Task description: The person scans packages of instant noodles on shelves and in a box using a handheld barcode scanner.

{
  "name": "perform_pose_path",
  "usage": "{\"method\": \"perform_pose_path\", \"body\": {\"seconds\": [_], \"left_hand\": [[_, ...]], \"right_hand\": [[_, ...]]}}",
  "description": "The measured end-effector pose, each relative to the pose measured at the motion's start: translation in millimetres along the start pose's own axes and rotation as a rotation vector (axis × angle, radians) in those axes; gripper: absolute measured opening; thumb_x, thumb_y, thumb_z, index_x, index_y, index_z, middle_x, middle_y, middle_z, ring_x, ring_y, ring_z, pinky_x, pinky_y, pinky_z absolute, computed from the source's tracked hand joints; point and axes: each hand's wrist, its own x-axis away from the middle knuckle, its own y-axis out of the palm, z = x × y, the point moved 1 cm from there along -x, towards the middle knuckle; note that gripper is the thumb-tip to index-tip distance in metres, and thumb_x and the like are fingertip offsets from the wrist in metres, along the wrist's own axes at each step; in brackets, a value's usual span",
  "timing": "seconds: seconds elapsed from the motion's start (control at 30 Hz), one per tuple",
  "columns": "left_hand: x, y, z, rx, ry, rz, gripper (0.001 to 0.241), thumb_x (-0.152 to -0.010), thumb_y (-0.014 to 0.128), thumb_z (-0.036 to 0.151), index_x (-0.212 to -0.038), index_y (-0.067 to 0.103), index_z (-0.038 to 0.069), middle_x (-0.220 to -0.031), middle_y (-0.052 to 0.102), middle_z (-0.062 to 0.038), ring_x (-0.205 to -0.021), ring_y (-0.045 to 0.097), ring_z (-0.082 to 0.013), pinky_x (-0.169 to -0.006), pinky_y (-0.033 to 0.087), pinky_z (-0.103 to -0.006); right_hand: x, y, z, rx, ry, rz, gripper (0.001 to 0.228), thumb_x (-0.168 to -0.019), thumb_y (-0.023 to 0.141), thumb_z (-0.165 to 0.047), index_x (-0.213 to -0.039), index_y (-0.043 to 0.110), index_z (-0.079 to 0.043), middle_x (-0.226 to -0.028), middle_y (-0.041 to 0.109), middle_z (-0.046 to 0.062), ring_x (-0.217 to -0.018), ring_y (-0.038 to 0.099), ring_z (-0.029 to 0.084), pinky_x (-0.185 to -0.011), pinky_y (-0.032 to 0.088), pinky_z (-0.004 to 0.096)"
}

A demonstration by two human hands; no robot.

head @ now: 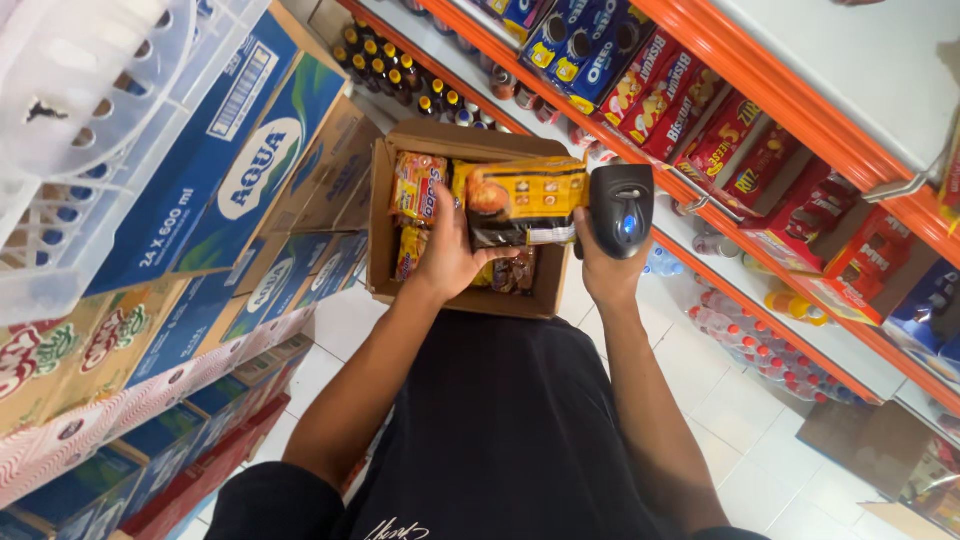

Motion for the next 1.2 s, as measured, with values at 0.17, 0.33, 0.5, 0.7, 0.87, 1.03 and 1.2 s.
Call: {"method": "perform_pose_path", "body": {"seconds": [0.17,0.33,0.5,0.7,0.87,1.03,1.2], "left_hand": [[-1.0,25.5,2.2,-0.474,0.226,0.043,0.052,-0.093,0.079,0.021,-0.135,0.053,0.003,-0.12,0.068,-0.007,-0.105,0.068,-0.018,-0.08,0.061,-0.0353],[-0.1,48.7,16.2,-0.462,0.307,0.052,0.056,-0.089,0.081,0.02,-0.136,0.052,0.01,-0.116,0.068,-0.005,-0.097,0.066,-0.0151,-0.07,0.055,-0.0315],[0.0,52.4,23.7,-0.117,0.218,-0.131,0.041,-0.101,0.073,0.032,-0.131,0.056,0.009,-0.117,0.067,-0.011,-0.101,0.067,-0.0237,-0.085,0.055,-0.0393],[3.4,84.7,-6.7,0.052,0.059,-0.089,0.034,-0.097,0.066,0.036,-0.125,0.056,0.019,-0.124,0.066,-0.008,-0.118,0.062,-0.0224,-0.098,0.054,-0.0424],[-5.8,98.4,-3.3,-0.039,0.139,-0.06,0.035,-0.098,0.071,0.014,-0.13,0.057,0.01,-0.126,0.066,-0.009,-0.119,0.064,-0.0224,-0.103,0.054,-0.042],[3.6,108.5,-4.1,-0.135,0.231,-0.122,0.037,-0.097,0.073,0.005,-0.131,0.058,-0.001,-0.125,0.069,-0.012,-0.118,0.068,-0.0228,-0.107,0.055,-0.0407],[2.0,116.4,7.4,-0.153,0.298,-0.091,0.042,-0.094,0.075,0.005,-0.132,0.057,0.003,-0.125,0.069,-0.01,-0.115,0.068,-0.0213,-0.105,0.055,-0.0404]], "right_hand": [[-0.1,2.3,-11.3,-0.368,-0.069,0.122,0.034,-0.092,0.077,0.003,-0.123,0.062,-0.003,-0.111,0.065,0.004,-0.101,0.065,0.013,-0.092,0.055,0.031],[0.0,-5.8,-22.0,-0.56,0.019,0.04,0.044,-0.09,0.075,0.007,-0.129,0.06,-0.005,-0.116,0.064,0.005,-0.108,0.063,0.016,-0.097,0.054,0.032],[7.9,-6.4,-27.0,-0.585,-0.009,-0.022,0.053,-0.087,0.075,0.01,-0.135,0.057,-0.005,-0.121,0.062,0.006,-0.114,0.062,0.017,-0.101,0.053,0.034],[15.7,0.7,-52.2,-0.497,-0.135,-0.019,0.05,-0.089,0.076,0.008,-0.133,0.058,-0.006,-0.119,0.063,0.004,-0.112,0.062,0.016,-0.1,0.054,0.033],[23.0,-7.2,-73.9,0.119,-0.307,0.079,0.039,-0.093,0.08,0.004,-0.127,0.062,-0.002,-0.113,0.066,0.004,-0.103,0.063,0.014,-0.09,0.054,0.029],[19.4,-5.8,-70.5,-0.312,-0.111,0.078,0.04,-0.093,0.076,0.006,-0.13,0.061,0.0,-0.114,0.066,0.006,-0.102,0.065,0.015,-0.09,0.055,0.03],[19.3,-5.1,-70.8,-0.446,-0.054,0.019,0.039,-0.09,0.072,0.009,-0.127,0.06,0.002,-0.107,0.066,0.008,-0.095,0.07,0.018,-0.087,0.063,0.036]]}}
